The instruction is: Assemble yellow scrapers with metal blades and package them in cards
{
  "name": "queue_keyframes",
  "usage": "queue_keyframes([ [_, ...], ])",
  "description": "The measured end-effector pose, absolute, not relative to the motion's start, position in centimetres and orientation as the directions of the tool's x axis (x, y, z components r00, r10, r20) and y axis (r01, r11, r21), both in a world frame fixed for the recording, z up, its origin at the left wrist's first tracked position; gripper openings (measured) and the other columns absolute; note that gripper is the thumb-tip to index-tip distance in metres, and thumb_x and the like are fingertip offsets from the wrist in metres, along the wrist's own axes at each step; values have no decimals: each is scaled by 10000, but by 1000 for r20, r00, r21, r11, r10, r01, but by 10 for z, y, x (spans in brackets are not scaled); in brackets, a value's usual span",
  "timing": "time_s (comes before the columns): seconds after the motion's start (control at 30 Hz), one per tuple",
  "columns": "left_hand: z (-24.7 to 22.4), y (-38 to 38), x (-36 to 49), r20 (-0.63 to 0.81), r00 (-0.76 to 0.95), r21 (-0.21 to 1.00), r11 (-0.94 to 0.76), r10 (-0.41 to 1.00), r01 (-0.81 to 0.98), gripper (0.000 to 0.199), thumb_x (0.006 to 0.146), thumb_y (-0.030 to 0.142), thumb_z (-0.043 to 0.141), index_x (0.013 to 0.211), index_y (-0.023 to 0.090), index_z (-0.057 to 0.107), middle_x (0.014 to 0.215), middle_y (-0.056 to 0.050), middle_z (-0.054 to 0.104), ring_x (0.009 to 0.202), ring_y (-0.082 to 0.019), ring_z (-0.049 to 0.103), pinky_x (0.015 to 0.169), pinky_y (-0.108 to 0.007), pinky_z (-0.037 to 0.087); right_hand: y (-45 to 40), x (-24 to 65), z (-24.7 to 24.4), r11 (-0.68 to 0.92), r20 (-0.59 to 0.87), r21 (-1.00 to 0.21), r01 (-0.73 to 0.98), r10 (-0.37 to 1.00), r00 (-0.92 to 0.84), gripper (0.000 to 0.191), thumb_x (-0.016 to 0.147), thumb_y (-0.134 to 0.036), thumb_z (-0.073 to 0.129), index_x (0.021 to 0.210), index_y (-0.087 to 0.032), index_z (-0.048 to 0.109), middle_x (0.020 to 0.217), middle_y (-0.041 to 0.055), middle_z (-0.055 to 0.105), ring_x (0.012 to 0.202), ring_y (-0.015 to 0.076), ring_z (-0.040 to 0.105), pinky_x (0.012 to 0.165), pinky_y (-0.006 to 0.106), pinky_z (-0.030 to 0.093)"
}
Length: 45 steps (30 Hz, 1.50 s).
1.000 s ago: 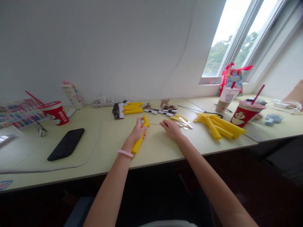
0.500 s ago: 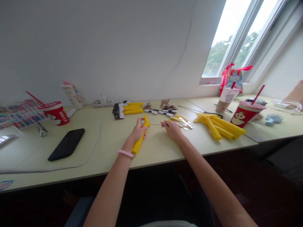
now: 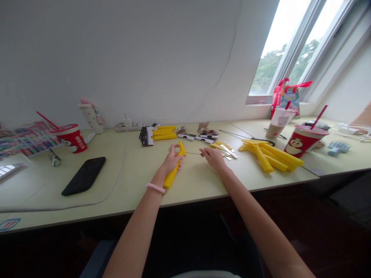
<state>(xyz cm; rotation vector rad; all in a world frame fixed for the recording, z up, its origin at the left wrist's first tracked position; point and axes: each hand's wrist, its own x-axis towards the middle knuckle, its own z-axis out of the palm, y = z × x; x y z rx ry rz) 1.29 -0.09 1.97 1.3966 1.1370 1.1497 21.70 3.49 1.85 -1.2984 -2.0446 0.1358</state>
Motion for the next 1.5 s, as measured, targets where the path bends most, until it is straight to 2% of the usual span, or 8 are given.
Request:
queue_keyframes([
  [0.17,20,2,11,80,76,995,-84,994,47,423,766,206,540,1105,255,292,779,25,508,398,-20,450,379,-149,352,33,217,18,521,527,-470,712,813,-247,209,790,-403,486,830,-201,520,624,-12,567,569,138,500,526,231,306],
  [0.33,20,4,11,68,86,998,-69,994,1,421,760,215,544,1091,255,286,778,27,504,397,-21,454,377,-147,352,34,218,20,578,575,-557,596,786,-225,230,780,-393,507,679,-189,532,591,-2,564,531,120,467,537,238,332],
  [0.5,19,1,15,49,149,998,-44,988,-34,406,769,187,522,1091,239,282,780,5,516,406,-35,465,379,-158,354,35,220,24,506,587,-539,673,799,-131,376,808,-437,450,540,-183,516,465,-13,451,469,112,378,498,252,270],
  [0.77,17,4,12,33,100,999,-30,994,-29,406,769,186,519,1096,246,288,817,-11,524,413,-38,475,382,-165,372,34,222,25,607,575,-636,476,784,-232,203,764,-391,522,758,-189,518,696,14,585,604,129,513,557,239,383],
  [0.93,16,3,12,73,146,997,-73,987,-6,395,764,183,518,1085,250,296,821,-8,521,412,-37,473,381,-166,376,33,222,27,519,537,-704,484,835,-115,374,751,-525,516,639,-171,563,478,7,534,446,116,468,475,239,371],
  [1.1,16,2,13,89,146,996,-90,985,-1,383,754,173,515,1063,248,301,788,4,519,396,-41,468,371,-170,373,34,223,25,488,551,-640,594,830,-88,454,775,-566,457,588,-167,565,421,0,496,425,106,440,475,233,344],
  [1.33,16,5,13,59,74,998,-57,996,-34,400,737,156,520,1056,249,296,711,34,506,381,-52,472,365,-165,362,40,221,20,622,608,-565,542,758,-236,246,790,-432,504,791,-189,539,751,31,608,645,136,530,585,242,398],
  [1.5,16,4,14,58,69,997,-54,996,-59,410,729,160,537,1061,246,313,686,34,504,375,-63,479,365,-175,363,38,222,21,580,619,-570,583,769,-160,222,750,-397,574,694,-183,585,611,9,587,555,123,495,558,246,388],
])
